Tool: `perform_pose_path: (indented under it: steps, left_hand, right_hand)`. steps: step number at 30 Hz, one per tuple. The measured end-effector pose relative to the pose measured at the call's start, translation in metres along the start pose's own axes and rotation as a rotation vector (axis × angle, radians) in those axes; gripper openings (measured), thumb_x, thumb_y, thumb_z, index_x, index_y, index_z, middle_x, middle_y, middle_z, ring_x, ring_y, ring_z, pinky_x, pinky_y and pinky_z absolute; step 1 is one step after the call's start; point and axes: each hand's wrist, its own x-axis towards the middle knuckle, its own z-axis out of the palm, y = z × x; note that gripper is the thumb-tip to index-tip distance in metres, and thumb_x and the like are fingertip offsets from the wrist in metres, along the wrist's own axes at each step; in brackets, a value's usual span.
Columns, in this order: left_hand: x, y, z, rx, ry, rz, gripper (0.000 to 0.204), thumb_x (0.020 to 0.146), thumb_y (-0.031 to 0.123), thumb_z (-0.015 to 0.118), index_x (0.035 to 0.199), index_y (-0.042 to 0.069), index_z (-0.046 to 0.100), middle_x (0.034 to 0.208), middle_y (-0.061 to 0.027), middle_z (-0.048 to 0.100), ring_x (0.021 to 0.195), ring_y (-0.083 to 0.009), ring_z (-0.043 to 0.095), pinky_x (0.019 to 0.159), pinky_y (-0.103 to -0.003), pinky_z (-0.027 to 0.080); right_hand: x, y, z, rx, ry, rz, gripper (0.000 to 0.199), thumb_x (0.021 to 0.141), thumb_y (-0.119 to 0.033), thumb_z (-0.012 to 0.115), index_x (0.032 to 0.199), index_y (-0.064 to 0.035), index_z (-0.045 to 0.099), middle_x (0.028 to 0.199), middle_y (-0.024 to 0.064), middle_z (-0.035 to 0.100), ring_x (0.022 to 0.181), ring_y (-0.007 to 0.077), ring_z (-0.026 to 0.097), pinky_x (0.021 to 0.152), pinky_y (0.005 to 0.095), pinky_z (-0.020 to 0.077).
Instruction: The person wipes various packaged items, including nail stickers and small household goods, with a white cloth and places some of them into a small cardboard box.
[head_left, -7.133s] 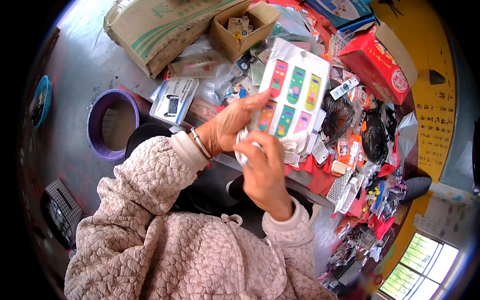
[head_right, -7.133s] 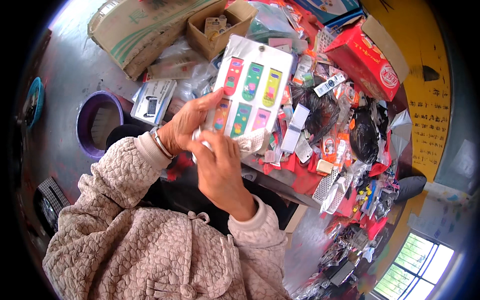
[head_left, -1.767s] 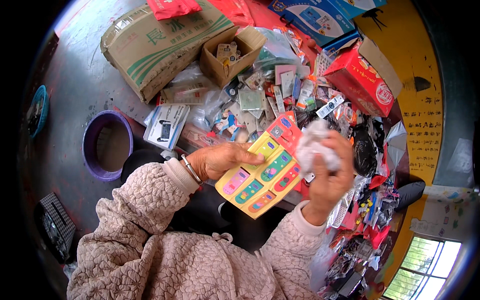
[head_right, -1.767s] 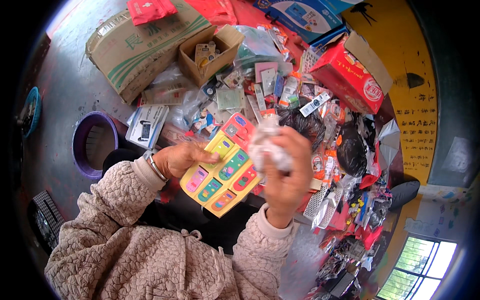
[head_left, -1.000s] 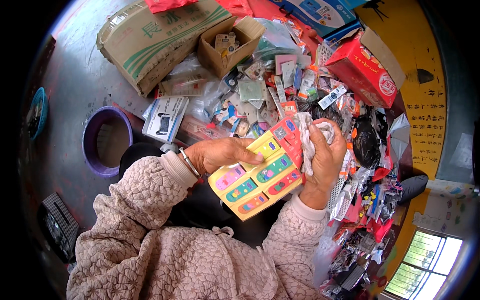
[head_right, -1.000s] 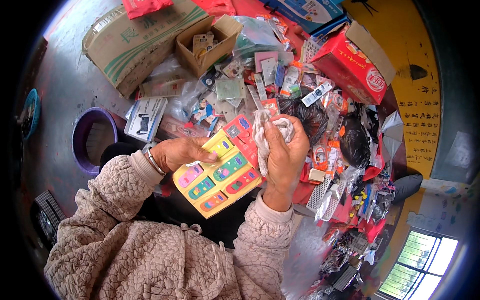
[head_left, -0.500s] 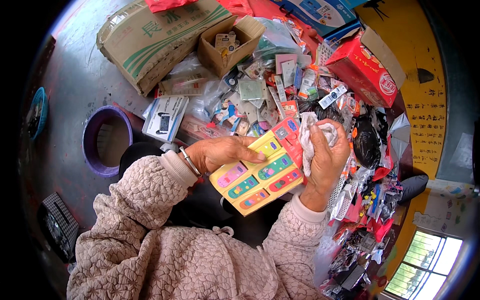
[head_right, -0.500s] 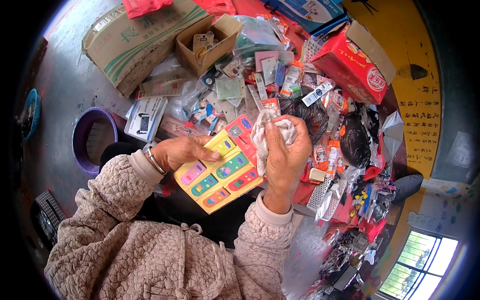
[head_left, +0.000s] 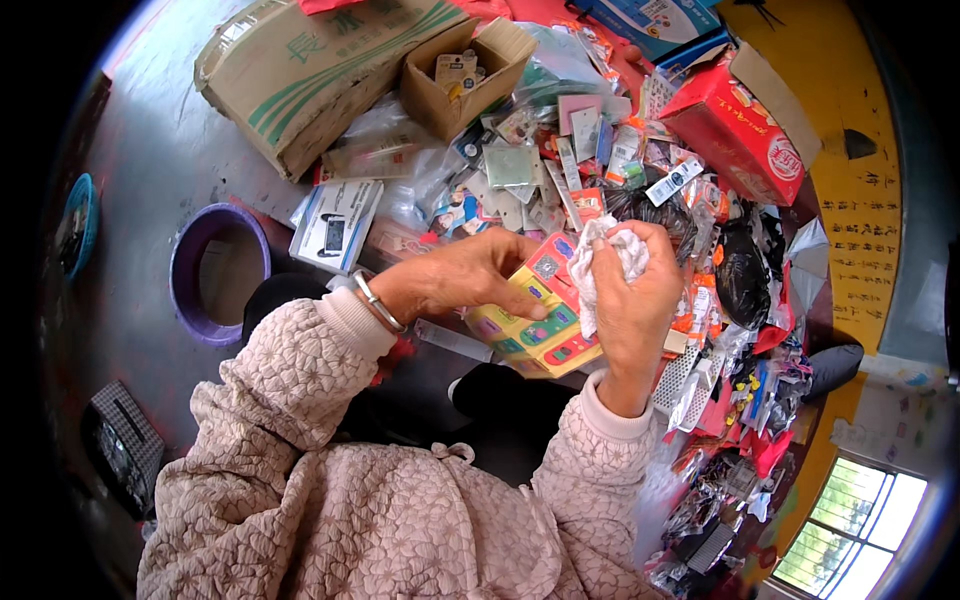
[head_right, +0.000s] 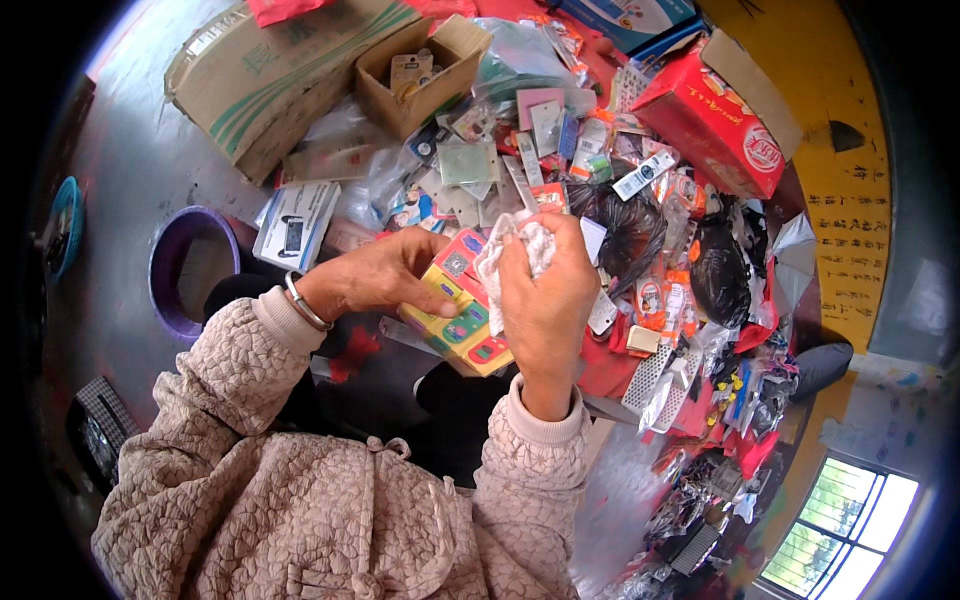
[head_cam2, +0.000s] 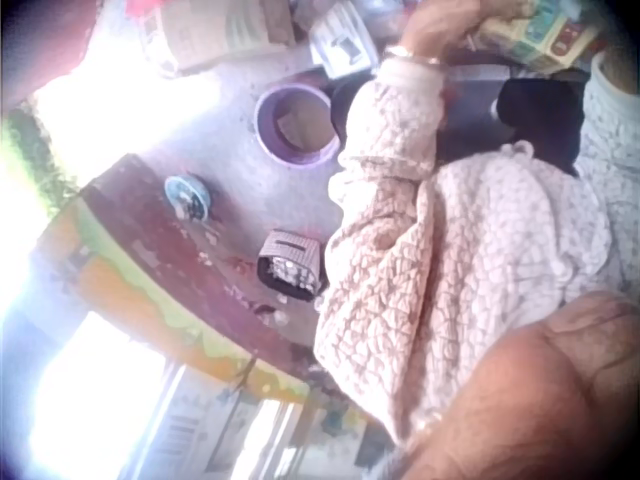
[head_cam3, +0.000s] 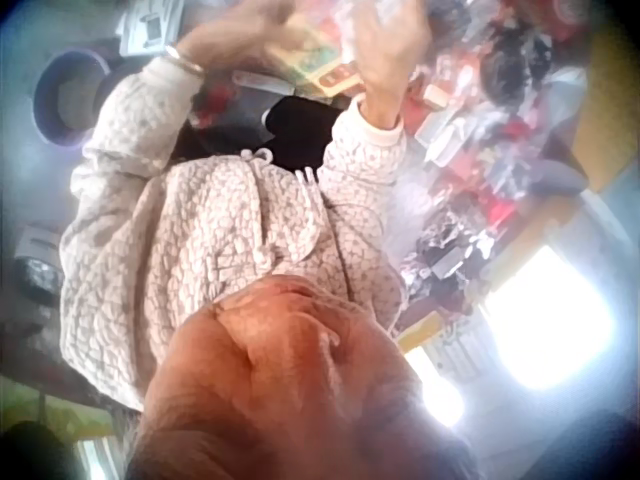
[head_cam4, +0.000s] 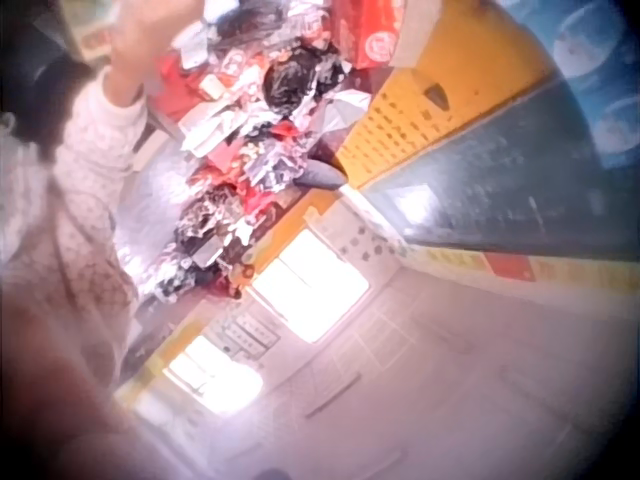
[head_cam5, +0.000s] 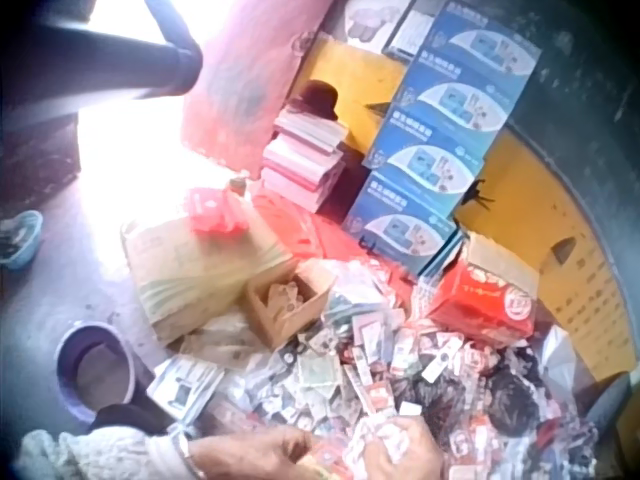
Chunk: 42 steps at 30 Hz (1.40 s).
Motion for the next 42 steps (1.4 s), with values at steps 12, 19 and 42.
perform_pose_path:
  steps: [12,19,42]
  left_hand:
    - [-0.005,0.002,0.008,0.069,0.252,-0.031,0.032,0.089,0.029,0.047,0.095,0.0,0.058,0.079,0.0001,0.061,0.066,-0.0053,0.056,0.062,-0.022,0.046]
    - [-0.002,-0.004,0.008,0.107,0.25,0.039,0.037,0.091,0.033,0.043,0.09,-0.001,0.057,0.072,0.0015,0.057,0.064,-0.0035,0.049,0.059,-0.022,0.042]
    - [-0.006,0.002,0.011,0.115,0.248,0.042,0.04,0.092,0.033,0.04,0.103,-0.002,0.055,0.086,-0.0016,0.061,0.072,-0.0056,0.053,0.068,-0.023,0.045]
  right_hand:
    - [0.001,-0.004,0.002,0.146,-0.03,-0.014,0.014,0.076,-0.001,0.06,0.088,0.0005,0.052,0.072,0.0041,0.055,0.062,0.0081,0.051,0.056,0.0225,0.0423]
    - [0.001,-0.003,0.001,0.37,-0.003,0.053,0.012,0.079,-0.003,0.06,0.087,0.0006,0.053,0.072,0.0019,0.056,0.063,0.0049,0.049,0.056,0.0189,0.0392]
    - [0.007,0.002,-0.005,0.774,-0.083,0.192,0.011,0.082,-0.003,0.056,0.09,0.002,0.053,0.08,0.0079,0.06,0.07,0.0099,0.057,0.06,0.0225,0.0474]
